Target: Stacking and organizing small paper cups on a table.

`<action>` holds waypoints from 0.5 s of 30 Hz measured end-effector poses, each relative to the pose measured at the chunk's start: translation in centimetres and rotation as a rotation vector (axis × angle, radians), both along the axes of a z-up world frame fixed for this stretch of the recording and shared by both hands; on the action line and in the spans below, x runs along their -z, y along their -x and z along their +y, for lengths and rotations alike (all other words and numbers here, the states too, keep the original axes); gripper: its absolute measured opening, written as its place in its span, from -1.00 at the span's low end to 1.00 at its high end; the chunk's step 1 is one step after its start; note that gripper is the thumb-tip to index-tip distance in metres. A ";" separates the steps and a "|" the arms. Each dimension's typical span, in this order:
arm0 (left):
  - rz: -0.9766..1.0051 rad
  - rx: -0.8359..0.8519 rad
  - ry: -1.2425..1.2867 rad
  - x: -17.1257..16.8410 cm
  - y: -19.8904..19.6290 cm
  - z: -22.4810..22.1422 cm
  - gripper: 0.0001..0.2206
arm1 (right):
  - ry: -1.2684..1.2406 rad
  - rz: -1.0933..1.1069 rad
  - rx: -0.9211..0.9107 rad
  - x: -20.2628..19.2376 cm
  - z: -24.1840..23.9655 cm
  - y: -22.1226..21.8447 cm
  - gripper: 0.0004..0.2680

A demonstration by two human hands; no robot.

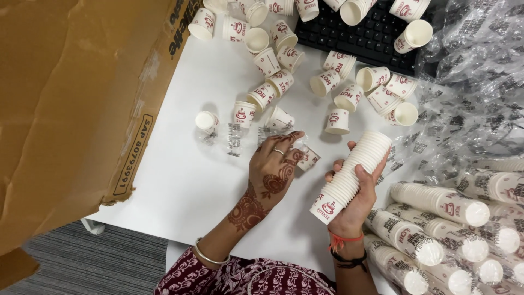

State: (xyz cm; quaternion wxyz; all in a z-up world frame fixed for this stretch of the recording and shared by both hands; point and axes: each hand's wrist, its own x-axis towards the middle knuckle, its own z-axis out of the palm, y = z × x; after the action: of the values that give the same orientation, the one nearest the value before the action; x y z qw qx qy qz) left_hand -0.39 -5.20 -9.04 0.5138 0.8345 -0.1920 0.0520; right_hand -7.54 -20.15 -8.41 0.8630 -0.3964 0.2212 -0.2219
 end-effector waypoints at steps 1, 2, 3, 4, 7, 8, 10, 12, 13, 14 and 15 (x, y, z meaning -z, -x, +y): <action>-0.047 -0.041 -0.010 -0.1 0.1 0.2 -0.70 | -0.007 0.001 0.001 0.0 0.0 0.0 -0.37; -0.092 -0.080 -0.019 -0.1 0.3 0.4 -0.71 | -0.013 0.003 0.004 0.0 0.0 0.0 -0.38; -0.093 -0.079 -0.019 -0.2 0.5 0.7 -0.71 | -0.013 0.003 0.005 0.0 0.0 0.0 -0.38; -0.171 -0.119 -0.095 -0.3 0.7 1.0 -0.73 | -0.004 0.007 0.011 0.0 -0.1 0.0 -0.38; -0.255 -0.179 -0.216 -1.6 1.1 1.6 -0.78 | 0.007 0.004 0.017 -0.2 -0.1 0.1 -0.38; -0.260 -0.200 -0.266 -2.2 1.3 1.9 -0.81 | 0.006 0.000 0.012 -0.2 0.0 0.1 -0.38; -0.167 -0.250 -0.201 -2.1 2.3 2.3 -0.78 | 0.009 0.007 0.015 -0.3 0.2 0.1 -0.37; -0.076 -0.295 -0.133 -1.5 3.3 2.9 -0.76 | 0.014 0.012 0.021 -0.4 0.2 0.1 -0.36; -0.050 -0.289 -0.052 -0.9 3.7 3.2 -0.78 | 0.004 0.003 0.019 -0.4 0.1 0.1 -0.36; -0.023 -0.284 0.026 -0.3 4.1 3.6 -0.79 | -0.007 -0.005 0.017 -0.4 0.2 0.1 -0.35; -0.023 -0.282 0.025 -0.3 4.2 4.1 -0.79 | -0.008 -0.004 0.020 -0.4 0.3 0.1 -0.35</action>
State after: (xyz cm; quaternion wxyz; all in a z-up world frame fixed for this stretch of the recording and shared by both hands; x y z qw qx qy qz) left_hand -4.60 -1.15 -8.69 0.5097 0.8460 -0.0780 0.1355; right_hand -7.62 -19.88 -7.99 0.8628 -0.3902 0.2242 -0.2304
